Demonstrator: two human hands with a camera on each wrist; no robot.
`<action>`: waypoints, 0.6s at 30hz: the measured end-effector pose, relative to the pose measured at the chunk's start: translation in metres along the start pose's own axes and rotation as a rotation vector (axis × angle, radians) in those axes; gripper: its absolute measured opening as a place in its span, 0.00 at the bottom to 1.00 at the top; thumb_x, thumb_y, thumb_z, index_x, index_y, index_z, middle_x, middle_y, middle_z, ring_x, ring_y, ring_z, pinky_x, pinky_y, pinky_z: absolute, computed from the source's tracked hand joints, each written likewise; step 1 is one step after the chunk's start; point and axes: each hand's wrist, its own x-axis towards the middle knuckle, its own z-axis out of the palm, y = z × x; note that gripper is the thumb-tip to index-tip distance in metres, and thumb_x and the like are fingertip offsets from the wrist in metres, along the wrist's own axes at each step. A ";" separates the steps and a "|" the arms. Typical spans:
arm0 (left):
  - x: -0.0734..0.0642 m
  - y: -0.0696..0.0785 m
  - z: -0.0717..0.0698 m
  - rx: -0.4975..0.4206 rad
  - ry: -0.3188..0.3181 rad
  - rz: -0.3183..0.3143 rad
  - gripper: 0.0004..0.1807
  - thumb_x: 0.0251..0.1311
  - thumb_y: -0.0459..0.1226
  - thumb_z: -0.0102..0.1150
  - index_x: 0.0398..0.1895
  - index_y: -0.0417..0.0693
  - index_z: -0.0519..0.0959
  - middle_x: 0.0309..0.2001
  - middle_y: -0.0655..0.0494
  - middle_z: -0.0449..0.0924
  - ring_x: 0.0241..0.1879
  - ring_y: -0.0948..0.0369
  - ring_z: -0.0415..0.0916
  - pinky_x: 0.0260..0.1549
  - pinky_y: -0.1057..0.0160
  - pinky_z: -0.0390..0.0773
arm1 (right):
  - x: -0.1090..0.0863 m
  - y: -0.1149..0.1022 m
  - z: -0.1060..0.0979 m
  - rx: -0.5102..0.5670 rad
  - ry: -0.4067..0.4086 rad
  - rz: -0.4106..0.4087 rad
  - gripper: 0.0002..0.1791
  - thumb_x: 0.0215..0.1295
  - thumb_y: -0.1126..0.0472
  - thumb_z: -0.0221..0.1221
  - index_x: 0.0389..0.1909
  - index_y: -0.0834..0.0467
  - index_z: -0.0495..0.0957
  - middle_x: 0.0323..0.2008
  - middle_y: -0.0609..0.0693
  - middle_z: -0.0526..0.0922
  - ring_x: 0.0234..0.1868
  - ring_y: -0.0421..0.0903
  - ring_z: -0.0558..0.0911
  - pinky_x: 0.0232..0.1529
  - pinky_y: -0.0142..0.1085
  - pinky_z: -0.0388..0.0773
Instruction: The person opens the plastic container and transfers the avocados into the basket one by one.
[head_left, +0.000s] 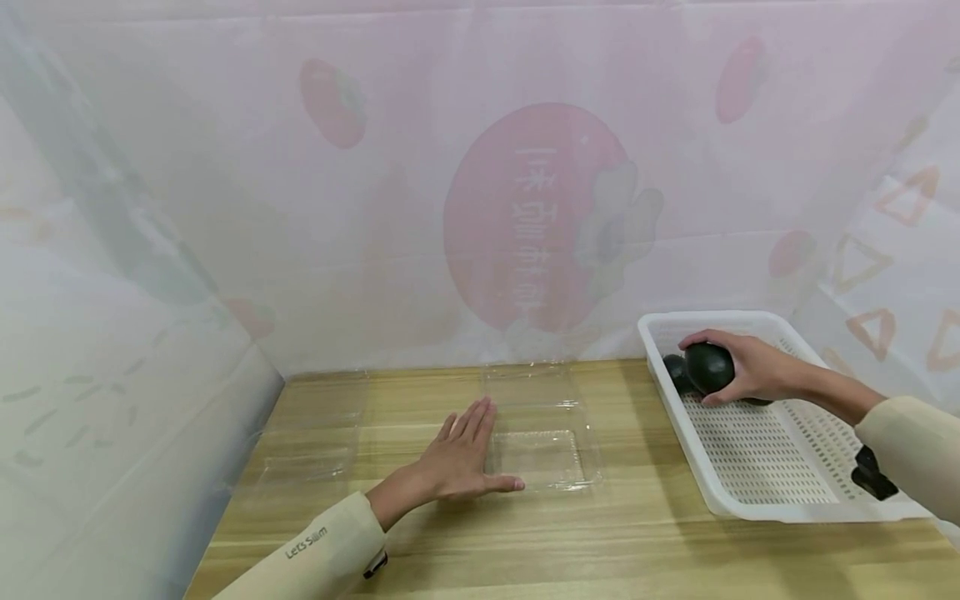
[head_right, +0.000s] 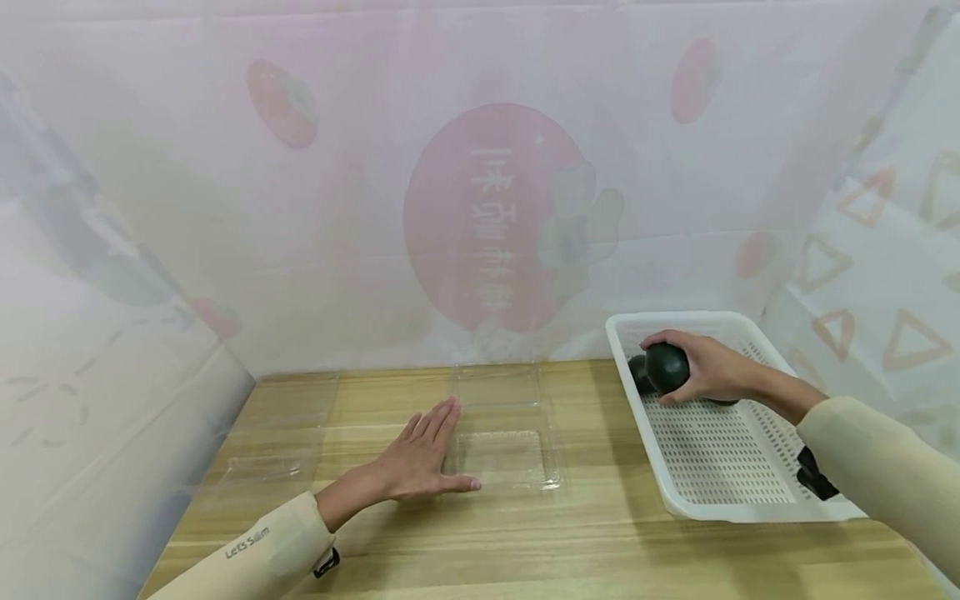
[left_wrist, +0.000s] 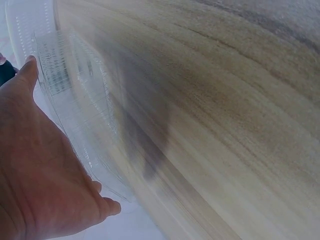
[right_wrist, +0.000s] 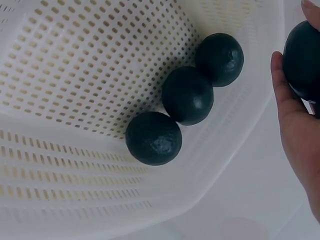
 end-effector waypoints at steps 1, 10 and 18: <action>0.000 0.000 0.000 0.005 -0.003 0.000 0.71 0.60 0.81 0.47 0.87 0.40 0.37 0.87 0.42 0.33 0.86 0.48 0.34 0.80 0.38 0.42 | -0.001 0.002 0.000 0.000 -0.006 -0.001 0.45 0.43 0.61 0.85 0.65 0.53 0.76 0.56 0.56 0.83 0.43 0.34 0.79 0.36 0.33 0.79; -0.004 0.005 -0.007 -0.008 -0.007 0.000 0.70 0.62 0.78 0.50 0.87 0.39 0.38 0.87 0.41 0.35 0.85 0.45 0.37 0.80 0.37 0.43 | -0.009 0.010 0.006 -0.011 -0.066 0.058 0.44 0.43 0.55 0.86 0.63 0.53 0.77 0.54 0.51 0.83 0.42 0.34 0.76 0.37 0.33 0.76; 0.000 0.000 0.000 -0.004 -0.018 -0.020 0.71 0.59 0.81 0.47 0.87 0.42 0.35 0.87 0.44 0.32 0.86 0.48 0.33 0.81 0.38 0.39 | -0.016 0.016 0.010 -0.017 -0.123 0.083 0.44 0.42 0.56 0.86 0.62 0.60 0.77 0.55 0.55 0.83 0.45 0.36 0.77 0.41 0.33 0.77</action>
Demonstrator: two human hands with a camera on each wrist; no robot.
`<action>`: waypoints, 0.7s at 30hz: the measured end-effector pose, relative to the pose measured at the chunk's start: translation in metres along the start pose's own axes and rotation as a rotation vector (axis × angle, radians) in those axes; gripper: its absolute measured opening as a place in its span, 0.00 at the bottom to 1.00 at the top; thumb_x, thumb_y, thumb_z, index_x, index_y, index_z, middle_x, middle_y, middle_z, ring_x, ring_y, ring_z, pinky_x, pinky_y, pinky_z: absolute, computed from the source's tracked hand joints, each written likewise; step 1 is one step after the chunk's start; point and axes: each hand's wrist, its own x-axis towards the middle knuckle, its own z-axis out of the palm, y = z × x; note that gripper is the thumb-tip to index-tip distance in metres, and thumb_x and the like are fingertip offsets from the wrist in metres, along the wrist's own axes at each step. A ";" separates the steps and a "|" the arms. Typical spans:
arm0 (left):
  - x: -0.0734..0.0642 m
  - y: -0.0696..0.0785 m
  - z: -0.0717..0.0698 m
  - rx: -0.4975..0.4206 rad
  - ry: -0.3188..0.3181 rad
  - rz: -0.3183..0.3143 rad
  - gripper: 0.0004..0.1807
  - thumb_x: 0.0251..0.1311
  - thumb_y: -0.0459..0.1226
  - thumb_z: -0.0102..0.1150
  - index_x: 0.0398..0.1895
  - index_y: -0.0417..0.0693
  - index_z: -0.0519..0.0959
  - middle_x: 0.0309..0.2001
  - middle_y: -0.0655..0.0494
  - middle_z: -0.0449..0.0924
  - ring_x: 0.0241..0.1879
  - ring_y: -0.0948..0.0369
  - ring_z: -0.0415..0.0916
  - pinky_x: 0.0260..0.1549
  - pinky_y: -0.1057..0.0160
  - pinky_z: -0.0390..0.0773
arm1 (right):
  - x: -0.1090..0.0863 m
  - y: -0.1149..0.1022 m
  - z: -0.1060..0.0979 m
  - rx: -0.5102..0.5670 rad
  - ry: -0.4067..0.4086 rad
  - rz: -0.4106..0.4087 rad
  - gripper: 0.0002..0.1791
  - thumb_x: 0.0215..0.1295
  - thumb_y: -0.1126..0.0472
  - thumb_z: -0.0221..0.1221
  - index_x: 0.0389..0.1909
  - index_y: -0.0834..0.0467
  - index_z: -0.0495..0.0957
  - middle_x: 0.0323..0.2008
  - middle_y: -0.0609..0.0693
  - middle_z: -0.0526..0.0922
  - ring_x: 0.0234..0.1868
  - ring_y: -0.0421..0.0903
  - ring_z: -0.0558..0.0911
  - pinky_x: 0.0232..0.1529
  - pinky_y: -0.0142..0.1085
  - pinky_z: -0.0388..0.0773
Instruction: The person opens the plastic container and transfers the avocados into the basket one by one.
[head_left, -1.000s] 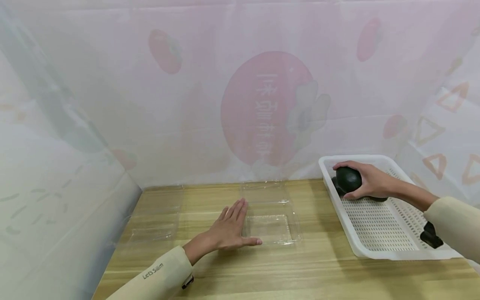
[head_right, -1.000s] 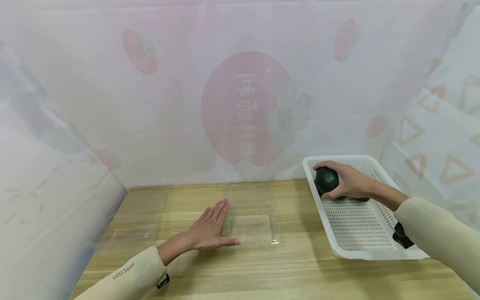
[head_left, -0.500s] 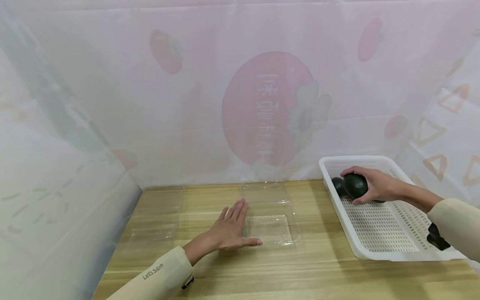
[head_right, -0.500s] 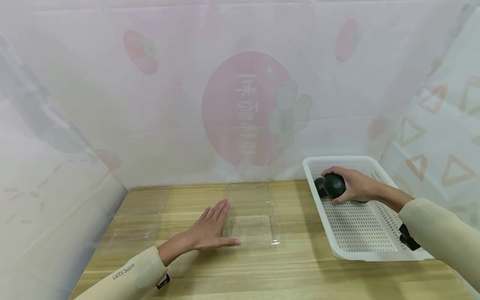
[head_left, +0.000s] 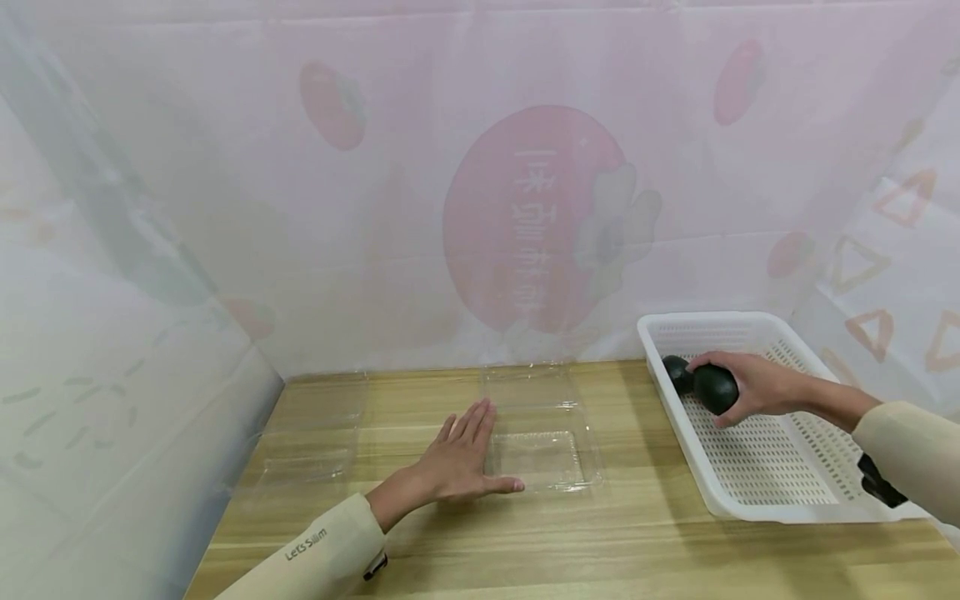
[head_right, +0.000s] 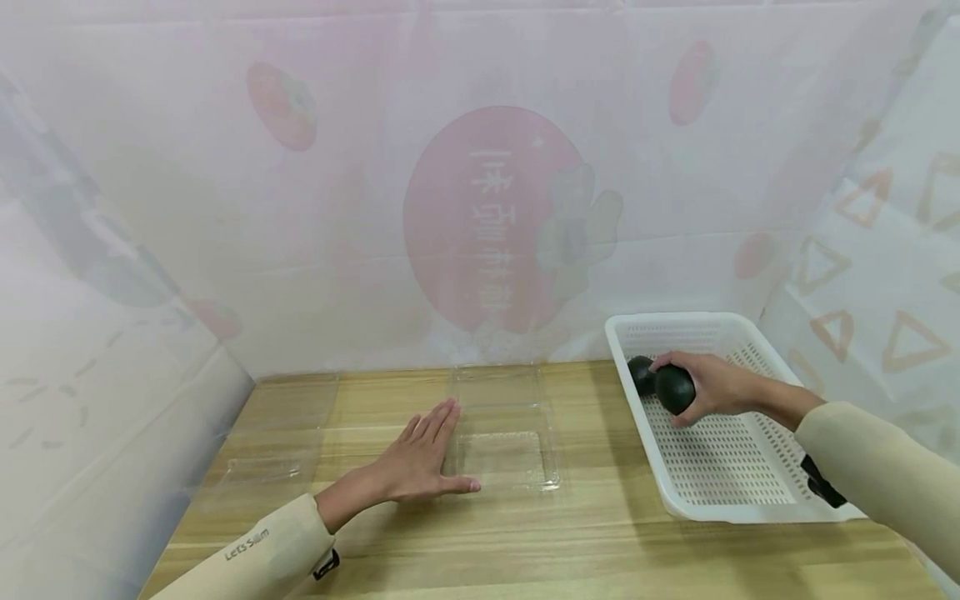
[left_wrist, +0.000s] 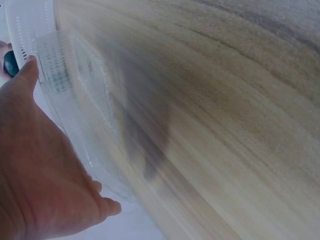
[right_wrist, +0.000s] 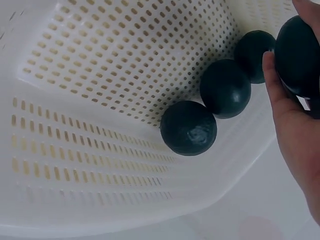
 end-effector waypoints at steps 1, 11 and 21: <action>0.000 0.000 -0.001 0.001 -0.001 -0.001 0.71 0.59 0.81 0.47 0.87 0.42 0.35 0.87 0.44 0.32 0.86 0.48 0.33 0.81 0.38 0.39 | 0.000 0.001 0.001 0.002 -0.013 0.010 0.44 0.42 0.56 0.86 0.62 0.60 0.77 0.54 0.55 0.83 0.45 0.37 0.77 0.41 0.33 0.77; -0.002 -0.001 -0.001 -0.009 0.012 0.020 0.71 0.60 0.81 0.47 0.87 0.40 0.36 0.87 0.41 0.34 0.86 0.46 0.35 0.80 0.37 0.41 | -0.002 0.002 0.012 0.026 -0.167 0.085 0.48 0.41 0.53 0.86 0.64 0.61 0.75 0.55 0.58 0.81 0.47 0.42 0.78 0.42 0.34 0.77; -0.005 0.002 -0.005 -0.009 0.027 0.026 0.70 0.61 0.79 0.49 0.87 0.39 0.38 0.87 0.41 0.35 0.85 0.45 0.38 0.80 0.37 0.44 | -0.006 0.005 0.025 -0.066 -0.240 0.091 0.51 0.38 0.49 0.87 0.65 0.61 0.76 0.62 0.61 0.79 0.60 0.53 0.77 0.53 0.39 0.77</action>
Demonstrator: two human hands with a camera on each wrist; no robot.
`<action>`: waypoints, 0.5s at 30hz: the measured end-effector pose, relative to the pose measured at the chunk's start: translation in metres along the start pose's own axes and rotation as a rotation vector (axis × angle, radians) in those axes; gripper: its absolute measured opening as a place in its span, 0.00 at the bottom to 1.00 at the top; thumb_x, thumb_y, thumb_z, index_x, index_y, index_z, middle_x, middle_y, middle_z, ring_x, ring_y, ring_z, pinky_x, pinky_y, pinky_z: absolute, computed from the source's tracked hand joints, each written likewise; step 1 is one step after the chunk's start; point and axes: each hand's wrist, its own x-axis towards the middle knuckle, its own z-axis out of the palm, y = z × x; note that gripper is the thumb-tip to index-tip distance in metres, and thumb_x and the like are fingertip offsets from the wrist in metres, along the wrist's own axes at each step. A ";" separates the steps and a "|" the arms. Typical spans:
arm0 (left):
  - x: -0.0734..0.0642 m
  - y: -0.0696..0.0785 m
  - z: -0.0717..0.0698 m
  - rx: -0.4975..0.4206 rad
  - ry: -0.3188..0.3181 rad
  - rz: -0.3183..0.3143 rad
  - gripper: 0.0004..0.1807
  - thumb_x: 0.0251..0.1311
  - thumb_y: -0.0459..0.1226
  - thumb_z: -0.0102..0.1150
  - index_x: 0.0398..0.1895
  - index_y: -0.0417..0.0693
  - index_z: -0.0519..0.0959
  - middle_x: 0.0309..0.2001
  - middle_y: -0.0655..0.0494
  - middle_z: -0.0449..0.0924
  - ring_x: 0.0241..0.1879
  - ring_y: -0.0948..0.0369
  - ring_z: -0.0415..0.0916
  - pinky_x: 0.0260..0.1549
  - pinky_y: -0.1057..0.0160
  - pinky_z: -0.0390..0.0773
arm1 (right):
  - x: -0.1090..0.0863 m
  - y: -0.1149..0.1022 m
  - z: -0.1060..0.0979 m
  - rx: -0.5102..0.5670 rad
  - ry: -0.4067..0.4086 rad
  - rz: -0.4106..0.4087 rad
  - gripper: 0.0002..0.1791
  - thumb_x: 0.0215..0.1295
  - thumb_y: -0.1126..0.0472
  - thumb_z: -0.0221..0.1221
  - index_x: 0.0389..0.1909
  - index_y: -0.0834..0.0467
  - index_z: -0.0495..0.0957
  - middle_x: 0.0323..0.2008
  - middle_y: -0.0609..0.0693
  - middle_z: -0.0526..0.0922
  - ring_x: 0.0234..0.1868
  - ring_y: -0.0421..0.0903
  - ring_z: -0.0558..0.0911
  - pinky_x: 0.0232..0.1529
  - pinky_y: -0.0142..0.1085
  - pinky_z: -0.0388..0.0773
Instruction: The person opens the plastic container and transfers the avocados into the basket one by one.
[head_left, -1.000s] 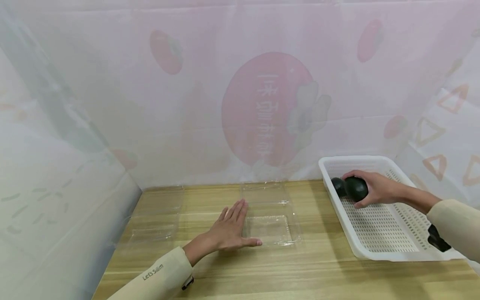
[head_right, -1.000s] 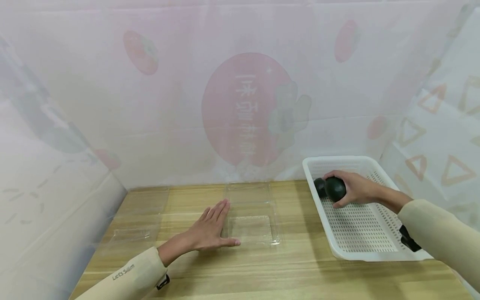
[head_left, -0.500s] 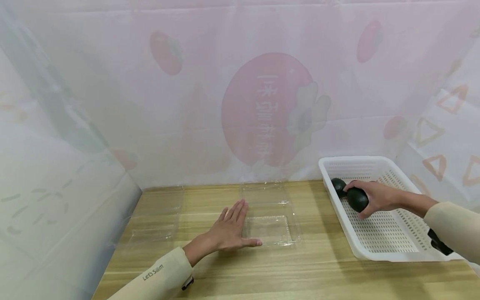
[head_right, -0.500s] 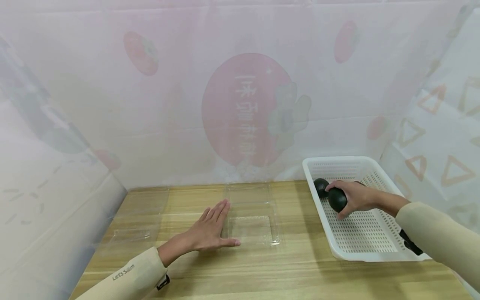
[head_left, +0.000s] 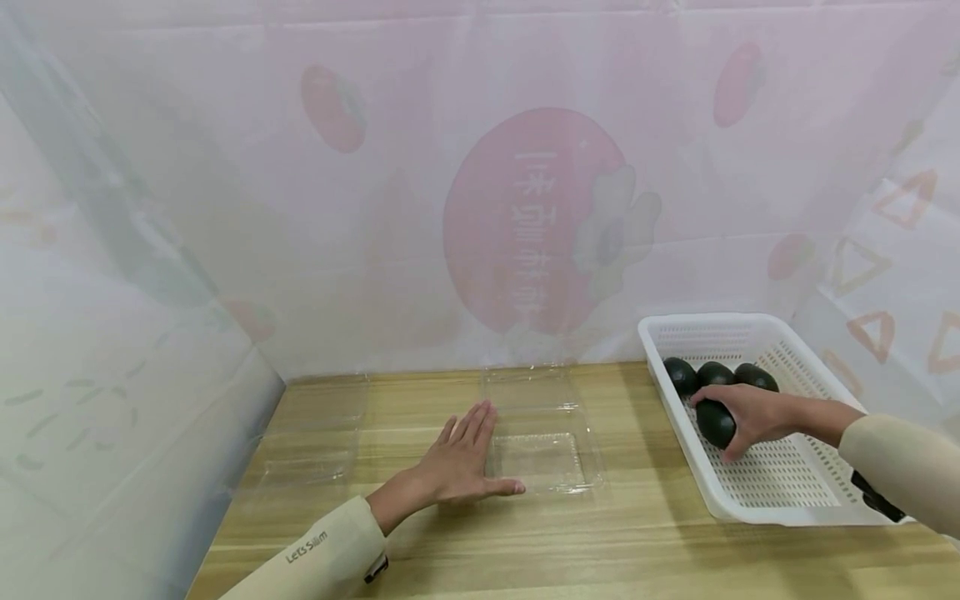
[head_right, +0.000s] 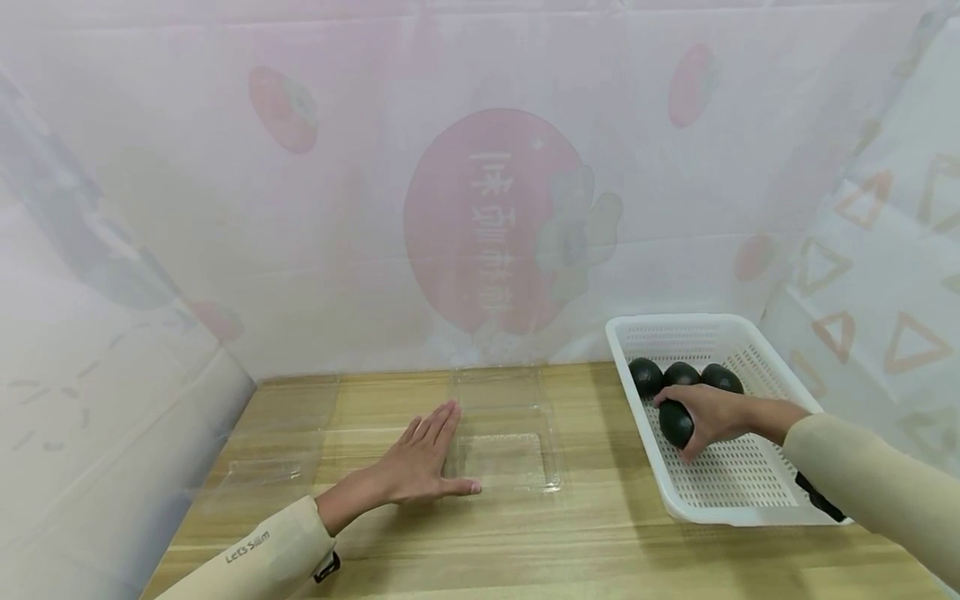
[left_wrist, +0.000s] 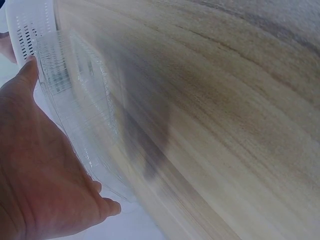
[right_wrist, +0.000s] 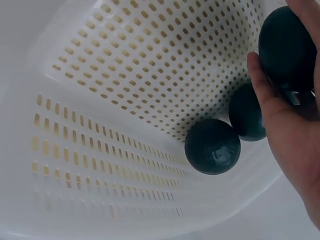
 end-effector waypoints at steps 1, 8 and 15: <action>0.000 0.000 -0.001 0.002 -0.003 0.001 0.70 0.61 0.79 0.49 0.87 0.39 0.38 0.87 0.41 0.35 0.85 0.45 0.38 0.80 0.37 0.44 | 0.000 0.001 0.001 -0.003 -0.007 -0.001 0.51 0.37 0.49 0.87 0.64 0.61 0.76 0.62 0.60 0.80 0.60 0.52 0.77 0.53 0.38 0.77; -0.001 0.002 -0.003 0.011 -0.015 -0.014 0.69 0.62 0.77 0.52 0.87 0.40 0.38 0.87 0.43 0.34 0.85 0.46 0.38 0.80 0.38 0.44 | -0.003 0.003 0.011 -0.005 -0.057 0.012 0.49 0.36 0.49 0.88 0.62 0.57 0.76 0.61 0.56 0.79 0.59 0.47 0.76 0.54 0.37 0.76; -0.001 0.003 -0.003 0.012 -0.009 -0.010 0.69 0.62 0.77 0.51 0.87 0.40 0.38 0.87 0.41 0.35 0.85 0.46 0.38 0.80 0.38 0.45 | -0.004 0.002 0.014 -0.064 -0.052 -0.006 0.51 0.35 0.49 0.89 0.62 0.59 0.75 0.60 0.57 0.79 0.59 0.50 0.77 0.56 0.39 0.76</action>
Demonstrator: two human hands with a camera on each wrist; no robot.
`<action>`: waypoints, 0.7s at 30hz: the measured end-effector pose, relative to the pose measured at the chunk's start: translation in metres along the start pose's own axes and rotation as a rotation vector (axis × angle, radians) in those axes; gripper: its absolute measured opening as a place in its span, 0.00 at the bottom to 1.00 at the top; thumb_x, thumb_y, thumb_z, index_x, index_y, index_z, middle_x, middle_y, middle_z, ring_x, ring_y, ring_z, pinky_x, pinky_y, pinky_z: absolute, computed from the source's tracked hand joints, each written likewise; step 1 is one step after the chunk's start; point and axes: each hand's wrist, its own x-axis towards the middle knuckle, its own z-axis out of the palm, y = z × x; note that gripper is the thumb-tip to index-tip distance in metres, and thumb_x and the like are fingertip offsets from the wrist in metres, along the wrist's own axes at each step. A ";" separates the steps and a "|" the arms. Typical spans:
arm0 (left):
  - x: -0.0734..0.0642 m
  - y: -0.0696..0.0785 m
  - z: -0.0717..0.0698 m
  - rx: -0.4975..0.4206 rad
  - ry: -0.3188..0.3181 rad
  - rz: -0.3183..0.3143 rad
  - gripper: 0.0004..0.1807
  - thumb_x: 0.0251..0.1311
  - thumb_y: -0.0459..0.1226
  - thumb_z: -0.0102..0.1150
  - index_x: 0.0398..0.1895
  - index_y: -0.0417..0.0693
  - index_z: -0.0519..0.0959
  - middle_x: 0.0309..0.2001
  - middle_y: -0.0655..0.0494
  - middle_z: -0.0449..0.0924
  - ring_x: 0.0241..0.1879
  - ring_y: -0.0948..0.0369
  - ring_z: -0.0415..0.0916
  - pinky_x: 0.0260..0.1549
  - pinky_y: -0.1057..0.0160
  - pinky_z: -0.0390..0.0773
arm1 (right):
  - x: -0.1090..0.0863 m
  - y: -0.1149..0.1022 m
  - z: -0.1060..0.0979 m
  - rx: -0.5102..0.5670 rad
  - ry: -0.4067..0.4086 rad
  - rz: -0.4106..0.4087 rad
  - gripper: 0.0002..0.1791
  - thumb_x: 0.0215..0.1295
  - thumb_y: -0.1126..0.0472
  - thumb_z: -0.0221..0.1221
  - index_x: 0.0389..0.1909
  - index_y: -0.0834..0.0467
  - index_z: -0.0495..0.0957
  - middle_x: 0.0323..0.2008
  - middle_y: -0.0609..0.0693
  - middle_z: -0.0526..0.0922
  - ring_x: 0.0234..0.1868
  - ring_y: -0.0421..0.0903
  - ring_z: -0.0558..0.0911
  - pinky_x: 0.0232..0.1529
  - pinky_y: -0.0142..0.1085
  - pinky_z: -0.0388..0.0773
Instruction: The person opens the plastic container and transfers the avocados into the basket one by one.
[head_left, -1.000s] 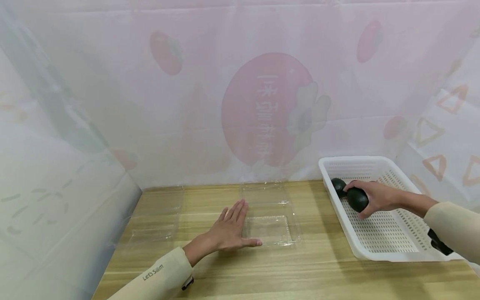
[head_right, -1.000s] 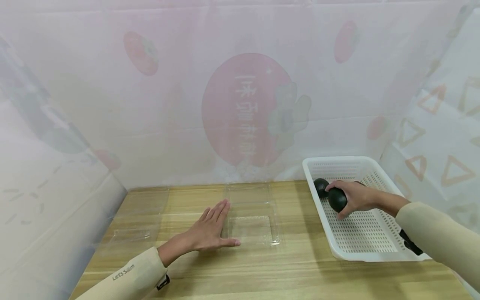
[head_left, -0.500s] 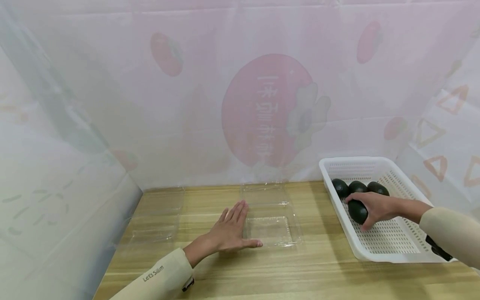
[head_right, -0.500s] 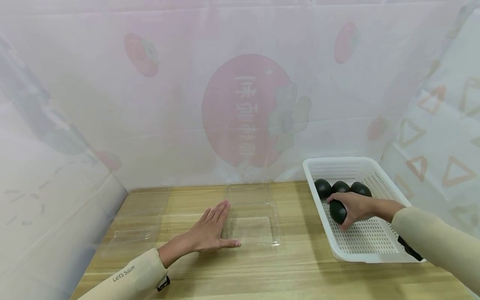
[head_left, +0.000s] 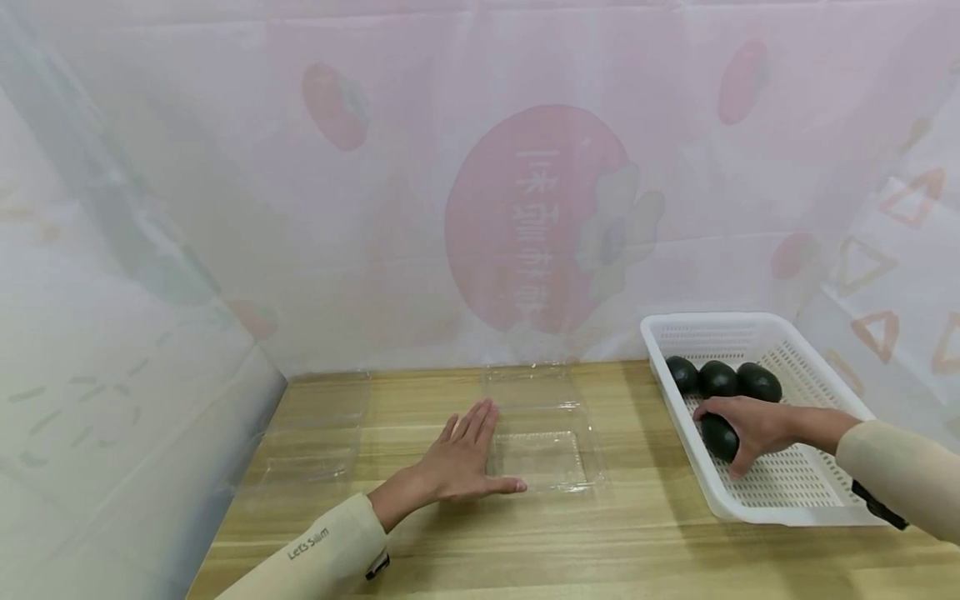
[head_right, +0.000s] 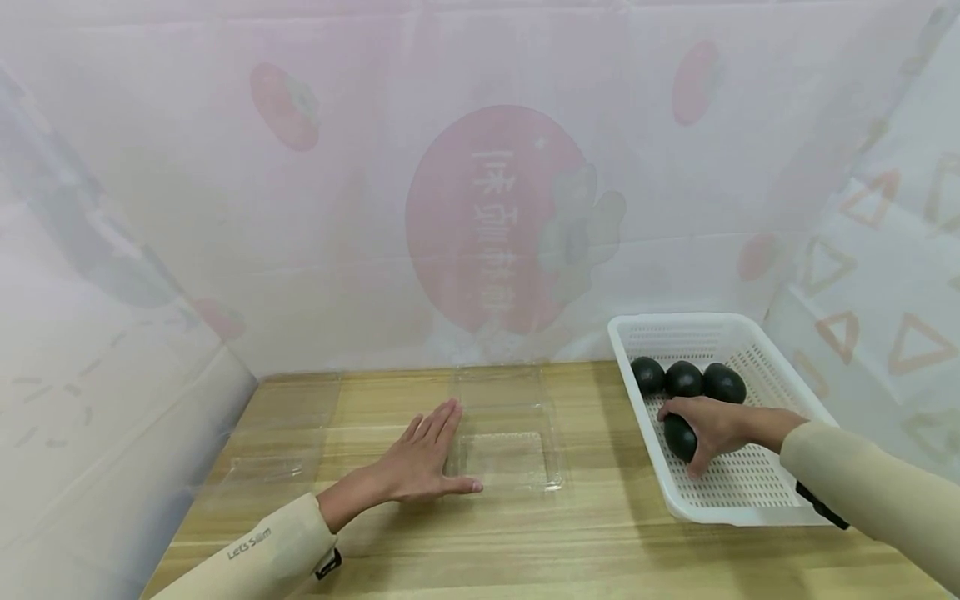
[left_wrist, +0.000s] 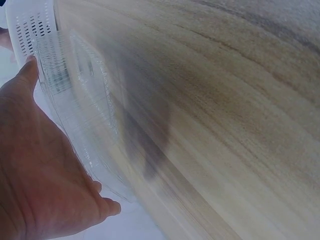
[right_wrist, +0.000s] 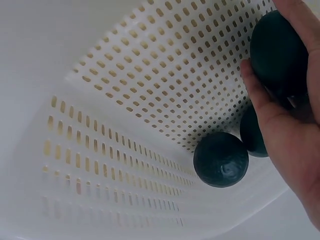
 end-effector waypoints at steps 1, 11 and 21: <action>0.000 0.000 0.000 0.002 0.000 -0.001 0.69 0.62 0.77 0.51 0.87 0.40 0.38 0.87 0.41 0.35 0.85 0.46 0.38 0.80 0.38 0.44 | 0.000 -0.001 0.000 -0.012 0.000 -0.004 0.51 0.35 0.49 0.89 0.61 0.59 0.75 0.60 0.56 0.79 0.59 0.50 0.77 0.56 0.39 0.77; 0.003 -0.002 0.003 0.002 0.025 0.020 0.70 0.60 0.80 0.48 0.87 0.40 0.38 0.86 0.40 0.38 0.85 0.46 0.39 0.80 0.37 0.43 | 0.002 -0.004 0.002 -0.108 -0.009 -0.050 0.52 0.36 0.42 0.87 0.62 0.60 0.76 0.56 0.50 0.79 0.55 0.48 0.78 0.56 0.41 0.79; 0.001 0.003 -0.003 0.008 0.011 0.005 0.68 0.63 0.76 0.52 0.87 0.39 0.40 0.86 0.40 0.40 0.85 0.46 0.41 0.80 0.39 0.45 | -0.004 -0.012 0.001 -0.072 -0.017 0.031 0.55 0.41 0.43 0.85 0.68 0.66 0.74 0.65 0.63 0.78 0.63 0.63 0.77 0.59 0.53 0.79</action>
